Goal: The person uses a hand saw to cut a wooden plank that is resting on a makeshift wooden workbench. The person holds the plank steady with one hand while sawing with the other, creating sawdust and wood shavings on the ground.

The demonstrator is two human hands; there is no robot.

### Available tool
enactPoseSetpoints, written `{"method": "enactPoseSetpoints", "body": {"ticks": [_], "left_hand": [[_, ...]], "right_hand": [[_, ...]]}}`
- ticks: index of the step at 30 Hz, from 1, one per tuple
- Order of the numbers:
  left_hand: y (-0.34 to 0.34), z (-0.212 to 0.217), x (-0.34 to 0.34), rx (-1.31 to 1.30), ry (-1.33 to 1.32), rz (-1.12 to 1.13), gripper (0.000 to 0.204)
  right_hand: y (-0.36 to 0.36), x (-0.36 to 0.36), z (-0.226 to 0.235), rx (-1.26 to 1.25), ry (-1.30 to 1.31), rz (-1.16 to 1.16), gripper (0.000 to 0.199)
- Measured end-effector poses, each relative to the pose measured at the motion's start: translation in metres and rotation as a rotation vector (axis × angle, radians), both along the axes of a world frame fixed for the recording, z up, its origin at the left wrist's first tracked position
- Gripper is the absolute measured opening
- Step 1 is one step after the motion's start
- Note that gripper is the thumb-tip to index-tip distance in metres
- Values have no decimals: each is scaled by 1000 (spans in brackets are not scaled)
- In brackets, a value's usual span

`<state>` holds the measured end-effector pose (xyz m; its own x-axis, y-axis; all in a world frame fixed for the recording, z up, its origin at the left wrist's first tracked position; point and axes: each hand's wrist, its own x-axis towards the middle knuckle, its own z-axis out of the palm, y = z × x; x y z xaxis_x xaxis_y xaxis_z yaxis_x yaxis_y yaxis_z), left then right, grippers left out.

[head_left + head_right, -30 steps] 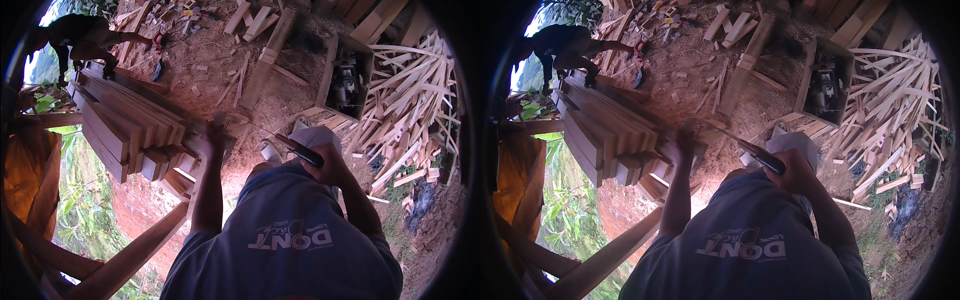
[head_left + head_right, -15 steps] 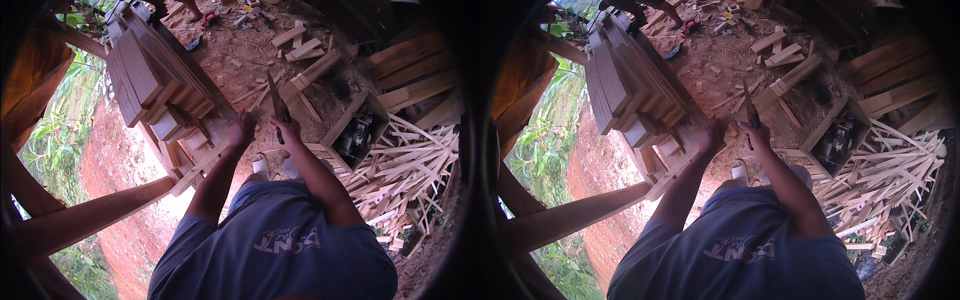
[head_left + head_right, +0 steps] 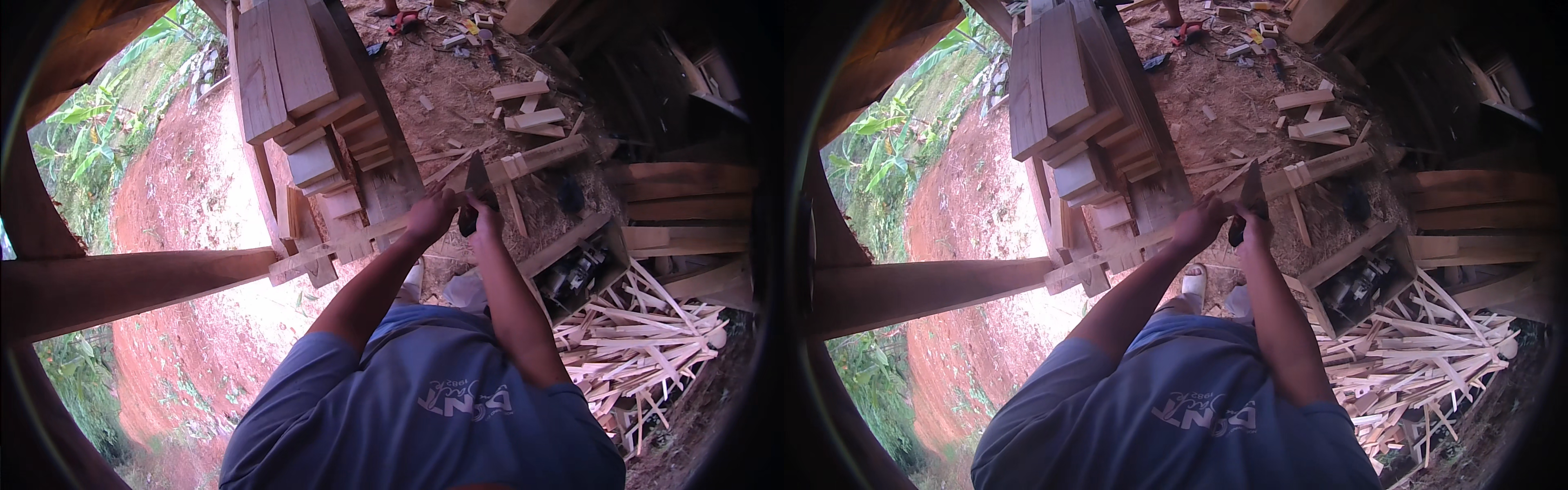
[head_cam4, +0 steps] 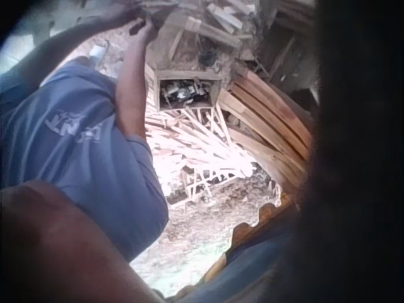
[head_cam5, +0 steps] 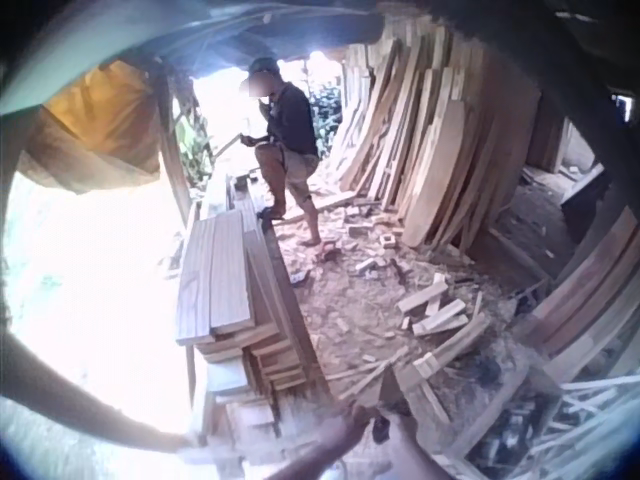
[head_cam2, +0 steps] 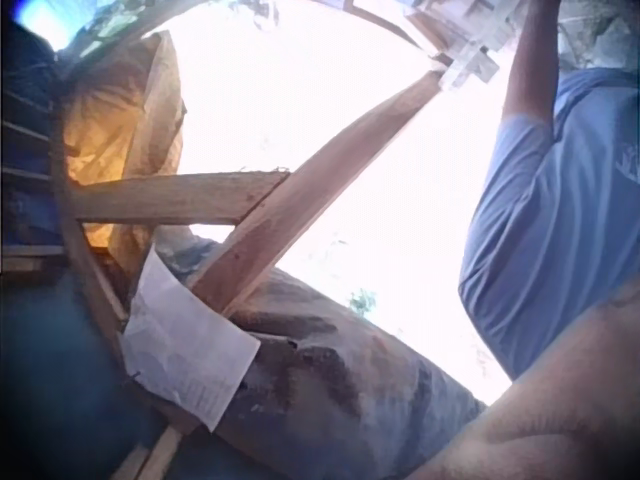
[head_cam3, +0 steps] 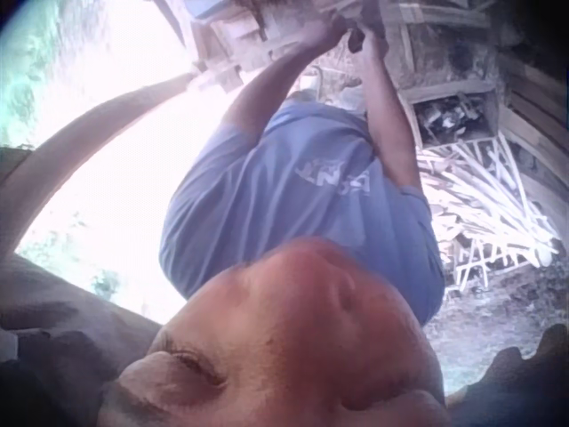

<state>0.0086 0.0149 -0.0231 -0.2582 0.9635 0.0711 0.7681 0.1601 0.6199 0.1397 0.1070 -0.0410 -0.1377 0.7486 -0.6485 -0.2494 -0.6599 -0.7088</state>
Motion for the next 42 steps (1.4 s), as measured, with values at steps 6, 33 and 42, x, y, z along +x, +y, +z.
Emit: {"method": "enactPoseSetpoints", "body": {"ticks": [6, 33, 42], "left_hand": [[-31, 19, -13, 9, 1, 3, 68], [-37, 0, -44, 65, 298, -131, 41], [-36, 0, -43, 92, 292, -128, 40]], "right_hand": [[24, 11, -9, 49, -25, 3, 24], [63, 44, 8, 178, -193, 217, 35], [2, 94, 111, 405, -522, 268, 33]]}}
